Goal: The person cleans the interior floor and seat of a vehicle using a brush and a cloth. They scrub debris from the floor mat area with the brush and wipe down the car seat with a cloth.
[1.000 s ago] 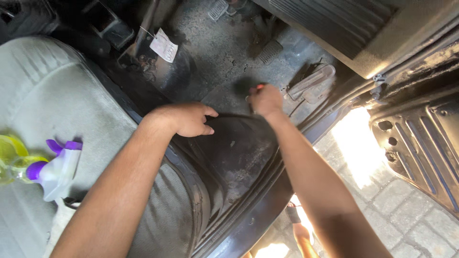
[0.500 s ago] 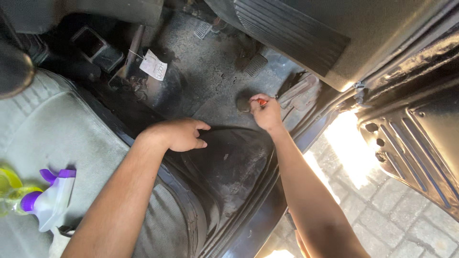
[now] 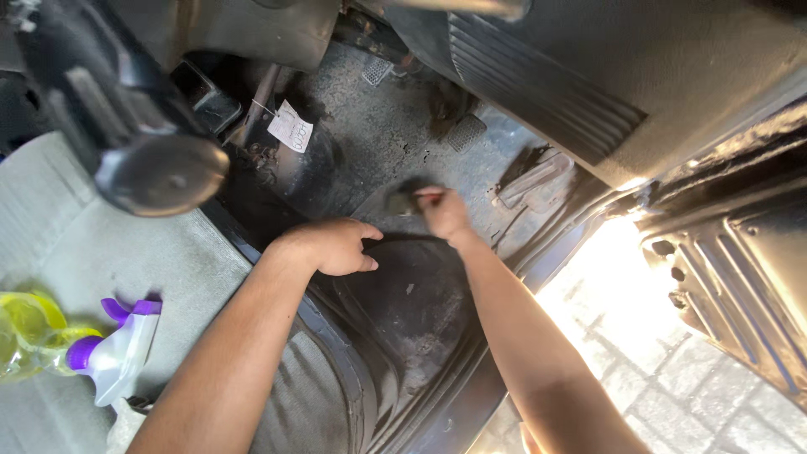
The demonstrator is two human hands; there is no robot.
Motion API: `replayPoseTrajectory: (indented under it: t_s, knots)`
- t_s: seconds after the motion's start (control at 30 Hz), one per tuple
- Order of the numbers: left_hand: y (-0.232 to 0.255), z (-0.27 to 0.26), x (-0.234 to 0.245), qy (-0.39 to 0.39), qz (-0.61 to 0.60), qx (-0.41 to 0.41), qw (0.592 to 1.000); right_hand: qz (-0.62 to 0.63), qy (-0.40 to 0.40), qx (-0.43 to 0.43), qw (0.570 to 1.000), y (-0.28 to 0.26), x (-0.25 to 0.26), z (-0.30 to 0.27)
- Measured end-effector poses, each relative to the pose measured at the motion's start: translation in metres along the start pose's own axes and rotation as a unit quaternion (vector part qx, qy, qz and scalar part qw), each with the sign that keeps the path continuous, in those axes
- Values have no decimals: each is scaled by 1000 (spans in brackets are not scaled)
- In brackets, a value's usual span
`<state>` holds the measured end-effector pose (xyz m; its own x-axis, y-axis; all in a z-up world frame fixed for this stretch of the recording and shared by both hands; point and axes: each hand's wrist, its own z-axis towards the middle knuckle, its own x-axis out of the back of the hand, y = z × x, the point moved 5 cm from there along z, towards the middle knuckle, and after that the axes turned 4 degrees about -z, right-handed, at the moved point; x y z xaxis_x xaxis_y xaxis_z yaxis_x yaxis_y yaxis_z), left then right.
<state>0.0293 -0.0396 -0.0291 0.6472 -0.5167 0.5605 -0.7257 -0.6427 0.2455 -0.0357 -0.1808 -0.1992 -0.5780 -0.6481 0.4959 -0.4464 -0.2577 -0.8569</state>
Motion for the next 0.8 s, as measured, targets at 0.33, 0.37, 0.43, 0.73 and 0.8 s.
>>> replayPoseTrajectory:
  t_s: [0.33, 0.37, 0.43, 0.73, 0.8]
  knots:
    - [2, -1, 3, 8, 9, -5, 1000, -94, -242, -118, 959, -12, 76, -45]
    - [0, -1, 3, 10, 17, -5, 1000, -50, -198, -109, 973, -8, 81, -41]
    - [-1, 0, 1, 9, 10, 1, 1000, 38, -107, -90, 990, 0, 97, -34]
    - [-7, 9, -1, 21, 22, -32, 999, 49, 33, -31, 998, 22, 95, -34]
    - [-5, 8, 0, 23, 24, -27, 999, 27, -51, 12, 998, 20, 75, -39]
